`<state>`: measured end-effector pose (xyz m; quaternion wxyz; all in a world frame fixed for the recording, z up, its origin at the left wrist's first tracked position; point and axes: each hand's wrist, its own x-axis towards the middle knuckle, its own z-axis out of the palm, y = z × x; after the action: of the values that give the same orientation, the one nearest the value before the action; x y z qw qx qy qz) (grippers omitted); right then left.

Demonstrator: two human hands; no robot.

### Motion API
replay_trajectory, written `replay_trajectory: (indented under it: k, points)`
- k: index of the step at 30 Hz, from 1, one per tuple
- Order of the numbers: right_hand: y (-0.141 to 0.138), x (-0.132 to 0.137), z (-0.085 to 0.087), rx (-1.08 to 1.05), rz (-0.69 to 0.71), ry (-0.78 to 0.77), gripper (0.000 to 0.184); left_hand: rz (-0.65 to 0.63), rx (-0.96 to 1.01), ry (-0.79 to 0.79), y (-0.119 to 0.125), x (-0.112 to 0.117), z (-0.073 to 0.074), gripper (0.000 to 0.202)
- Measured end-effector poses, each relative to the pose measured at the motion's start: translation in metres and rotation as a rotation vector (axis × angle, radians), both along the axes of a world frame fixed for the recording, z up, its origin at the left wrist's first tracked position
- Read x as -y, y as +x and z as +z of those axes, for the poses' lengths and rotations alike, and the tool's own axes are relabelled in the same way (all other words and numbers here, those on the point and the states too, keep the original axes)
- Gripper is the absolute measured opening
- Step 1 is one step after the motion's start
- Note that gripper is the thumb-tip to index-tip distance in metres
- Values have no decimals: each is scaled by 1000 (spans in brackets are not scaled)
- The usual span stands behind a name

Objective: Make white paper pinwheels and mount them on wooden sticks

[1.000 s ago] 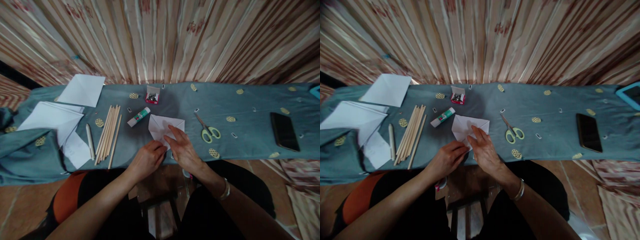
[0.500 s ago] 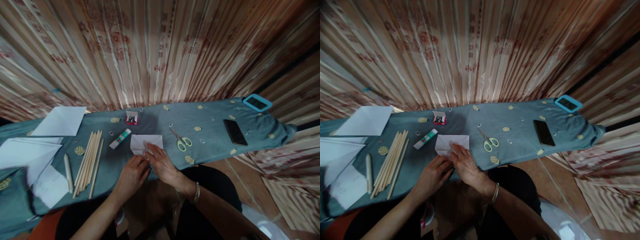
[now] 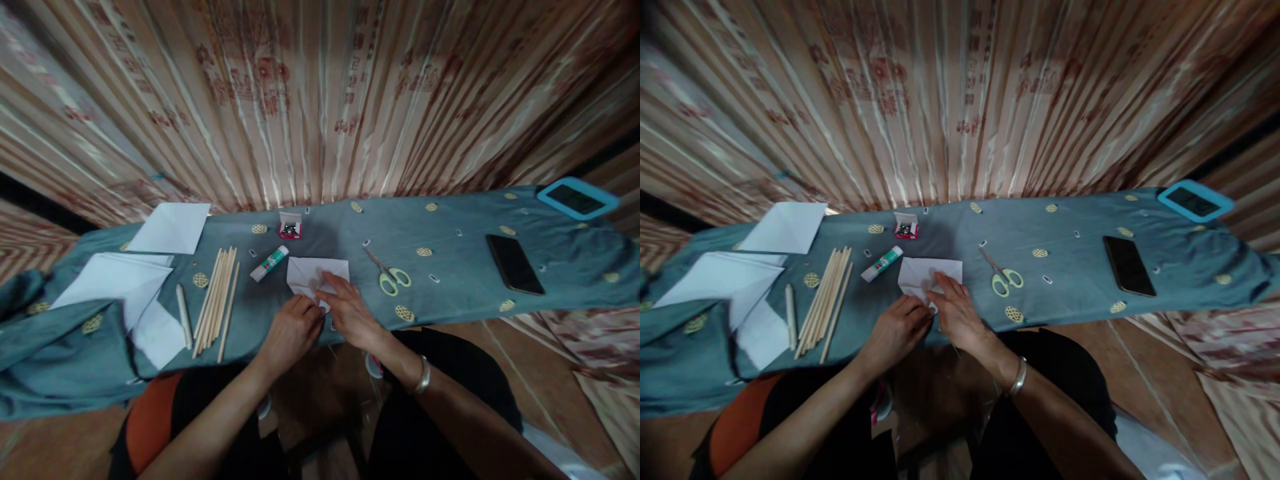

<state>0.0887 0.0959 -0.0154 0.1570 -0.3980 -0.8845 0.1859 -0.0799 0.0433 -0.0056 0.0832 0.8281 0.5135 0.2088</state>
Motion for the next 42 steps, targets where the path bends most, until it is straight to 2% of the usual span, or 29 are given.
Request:
replay_trajectory:
  k: [4, 8, 12, 18, 22, 25, 29, 32, 34, 38, 42]
  points:
    - [9, -15, -2, -92, -47, 24, 53, 4, -14, -27, -1, 1, 2, 11]
    - [14, -34, -4, -93, -154, 78, 47, -31, -23, -18, -4, 2, 3, 12]
    - [19, -47, -5, -105, -177, 91, 45, -33, -42, -8, -14, 1, 2, 13]
    - [33, -42, 5, -121, -194, 63, 36, 37, -105, 61, -34, -10, 2, 15]
    - [38, -31, 14, -45, -227, 10, 22, 72, -128, 53, -42, -18, 5, 18]
    - [39, -27, 15, 16, -206, 36, 14, 75, -104, 62, -42, -20, 5, 22]
    - [39, -27, 14, 40, -181, 101, 15, 56, -46, 103, -31, -12, 5, 27]
    - [40, -26, 13, 1, -151, 142, 18, -25, 11, 98, -18, 0, 6, 20]
    - [39, -24, 14, -49, -104, 147, 19, -84, 21, 48, -9, 6, 5, 23]
    - [36, -19, 15, -140, 27, 77, 21, -111, 2, -20, 0, 11, 3, 22]
    - [37, -18, 13, -172, 89, -17, 26, -111, -8, 28, 0, 9, 2, 17]
